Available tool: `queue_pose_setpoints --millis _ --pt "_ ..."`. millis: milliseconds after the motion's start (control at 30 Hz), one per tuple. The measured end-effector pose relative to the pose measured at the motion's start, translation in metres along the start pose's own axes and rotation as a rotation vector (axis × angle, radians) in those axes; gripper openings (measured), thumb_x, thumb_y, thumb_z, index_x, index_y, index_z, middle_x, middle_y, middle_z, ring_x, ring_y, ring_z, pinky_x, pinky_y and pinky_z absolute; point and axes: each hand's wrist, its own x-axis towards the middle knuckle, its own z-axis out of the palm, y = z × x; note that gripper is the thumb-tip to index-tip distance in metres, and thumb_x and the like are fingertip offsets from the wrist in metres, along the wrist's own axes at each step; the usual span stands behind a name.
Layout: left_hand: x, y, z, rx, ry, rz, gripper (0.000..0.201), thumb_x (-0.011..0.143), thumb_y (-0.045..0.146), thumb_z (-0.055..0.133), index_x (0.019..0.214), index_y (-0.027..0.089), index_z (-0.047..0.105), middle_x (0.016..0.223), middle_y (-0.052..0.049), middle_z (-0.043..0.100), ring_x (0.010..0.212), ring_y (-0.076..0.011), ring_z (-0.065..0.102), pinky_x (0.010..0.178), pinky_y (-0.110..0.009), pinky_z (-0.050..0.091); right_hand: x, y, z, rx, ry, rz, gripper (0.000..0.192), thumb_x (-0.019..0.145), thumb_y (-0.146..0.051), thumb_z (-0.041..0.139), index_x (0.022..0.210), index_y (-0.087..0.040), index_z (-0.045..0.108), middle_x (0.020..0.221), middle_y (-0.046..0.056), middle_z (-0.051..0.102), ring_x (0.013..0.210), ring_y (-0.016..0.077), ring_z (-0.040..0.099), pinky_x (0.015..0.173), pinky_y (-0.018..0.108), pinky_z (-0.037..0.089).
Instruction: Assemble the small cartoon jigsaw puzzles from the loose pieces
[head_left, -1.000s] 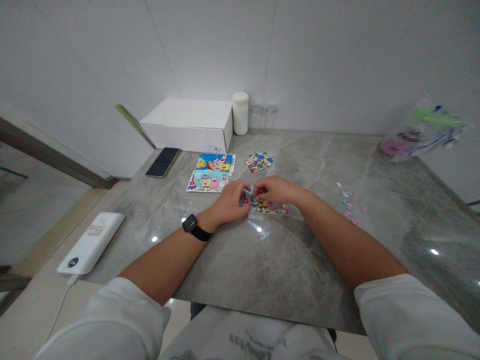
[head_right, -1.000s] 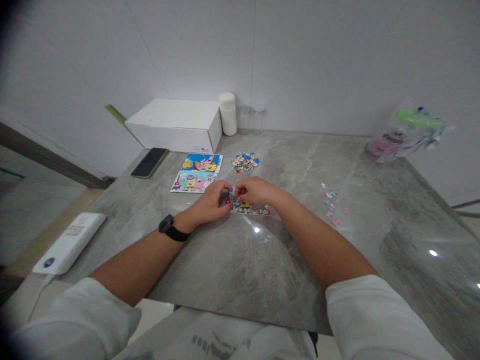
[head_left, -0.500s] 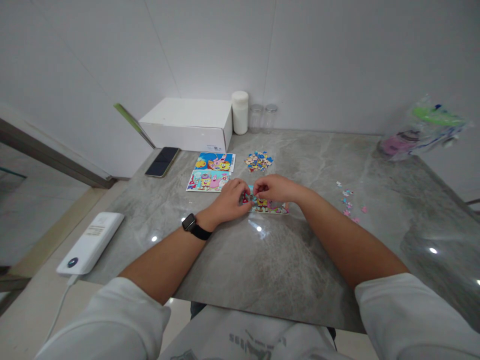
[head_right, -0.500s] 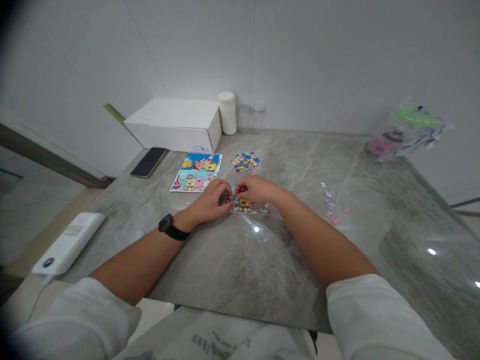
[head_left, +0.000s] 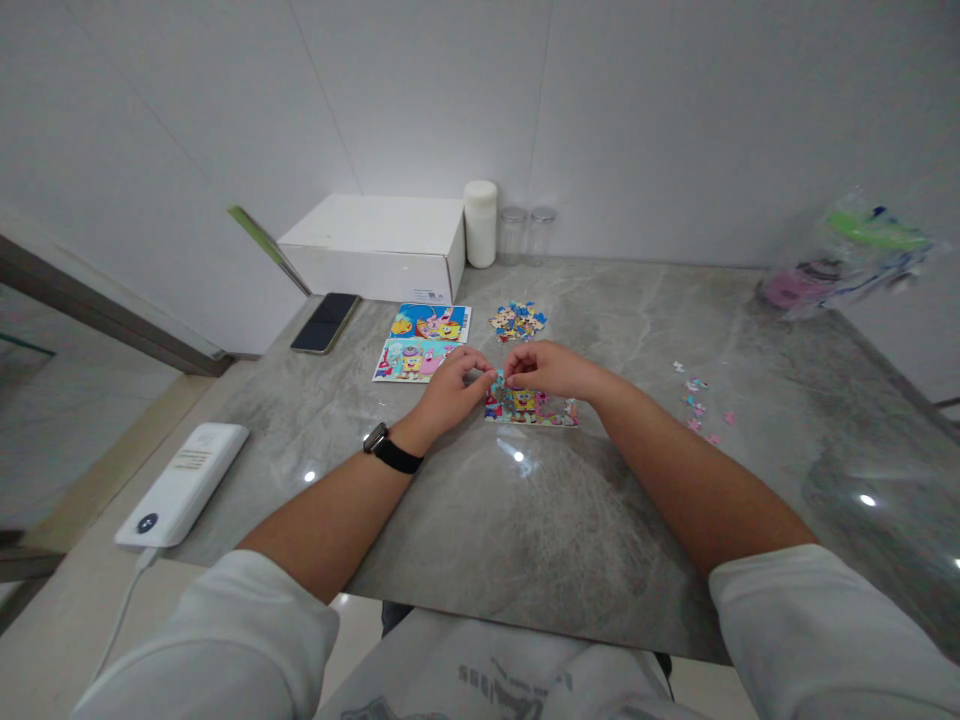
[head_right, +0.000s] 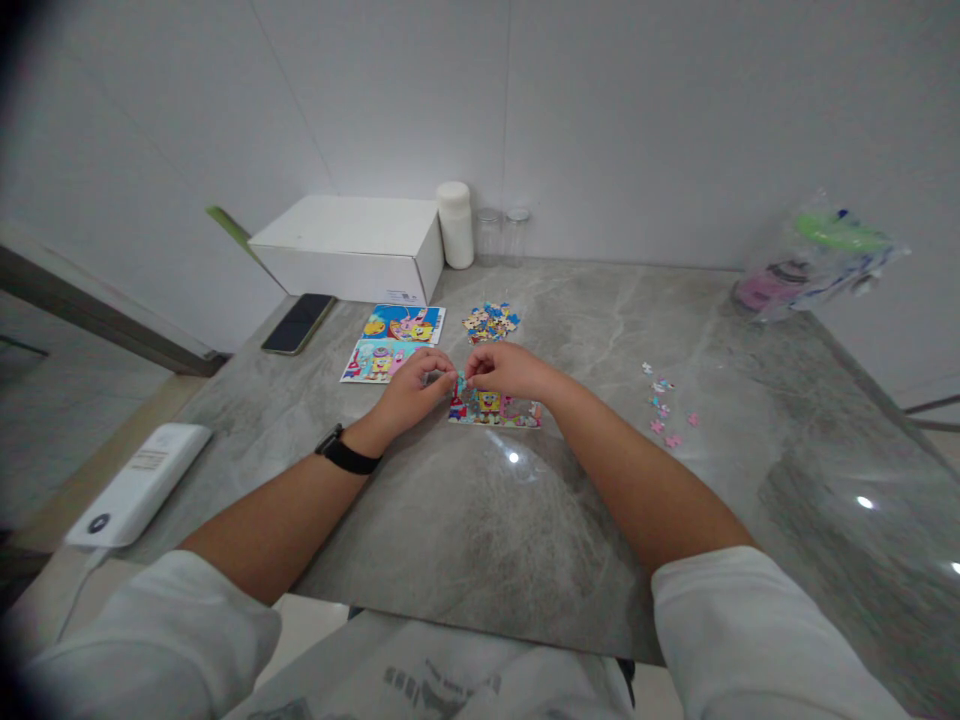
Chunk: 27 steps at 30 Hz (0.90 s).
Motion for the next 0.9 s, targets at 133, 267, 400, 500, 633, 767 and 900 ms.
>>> queue_pose_setpoints --millis 133,267,400,500,633,767,900 --pt "0.001 -0.002 0.000 -0.020 -0.001 -0.035 0.011 0.095 0.029 0.069 0.088 0.021 0.070 0.101 -0.004 0.068 0.102 -0.0207 0.065 0.101 -0.039 0.052 -0.001 0.000 0.001 -0.187 0.060 -0.047 0.012 0.080 -0.016 0.070 0.091 -0.019 0.073 0.080 -0.001 0.073 0.074 0.0133 0.065 0.069 0.024 0.049" --pt "0.001 -0.003 0.001 -0.035 -0.032 -0.065 0.015 0.093 0.031 0.073 0.082 0.022 0.072 0.101 -0.004 0.069 0.101 -0.0208 0.066 0.098 -0.039 0.053 0.001 0.003 0.004 -0.142 0.103 -0.114 0.023 0.082 -0.015 0.070 0.104 -0.020 0.072 0.088 0.000 0.074 0.082 0.0147 0.068 0.074 0.025 0.051" --pt "0.001 -0.004 0.001 -0.049 -0.057 -0.087 0.016 0.091 0.032 0.076 0.080 0.022 0.072 0.100 -0.004 0.070 0.099 -0.0205 0.066 0.095 -0.037 0.053 0.003 0.006 0.010 -0.115 0.064 -0.151 0.027 0.081 -0.016 0.070 0.108 -0.019 0.071 0.084 -0.001 0.072 0.077 0.0145 0.066 0.070 0.025 0.050" --pt "0.001 -0.003 0.001 -0.047 -0.049 -0.095 0.021 0.091 0.035 0.076 0.077 0.022 0.069 0.100 -0.004 0.070 0.098 -0.0201 0.066 0.094 -0.037 0.053 0.003 0.004 0.013 -0.124 0.049 -0.143 0.028 0.082 -0.017 0.069 0.109 -0.019 0.070 0.083 -0.001 0.071 0.073 0.0136 0.064 0.068 0.024 0.047" --pt "0.002 -0.002 0.000 -0.007 -0.015 -0.037 0.027 0.097 0.037 0.067 0.076 0.021 0.064 0.097 -0.004 0.069 0.097 -0.0204 0.065 0.094 -0.038 0.052 0.000 -0.001 0.011 -0.197 0.032 -0.118 0.024 0.080 -0.014 0.064 0.102 -0.017 0.071 0.082 -0.001 0.070 0.074 0.0132 0.062 0.069 0.024 0.045" --pt "0.001 -0.001 -0.002 0.121 -0.035 0.028 0.016 0.098 0.030 0.060 0.086 0.022 0.065 0.095 -0.005 0.067 0.097 -0.0225 0.063 0.095 -0.041 0.052 -0.003 -0.003 0.005 -0.292 -0.005 -0.064 0.019 0.079 -0.014 0.063 0.096 -0.017 0.071 0.080 -0.001 0.070 0.072 0.0133 0.061 0.069 0.024 0.045" --pt "-0.001 0.001 -0.007 0.215 -0.137 0.118 0.021 0.085 0.017 0.064 0.106 0.023 0.068 0.112 -0.007 0.067 0.111 -0.0257 0.063 0.104 -0.044 0.050 -0.005 -0.002 0.004 -0.380 -0.070 0.017 0.019 0.080 -0.016 0.065 0.096 -0.019 0.074 0.078 -0.001 0.073 0.070 0.0144 0.064 0.067 0.024 0.043"
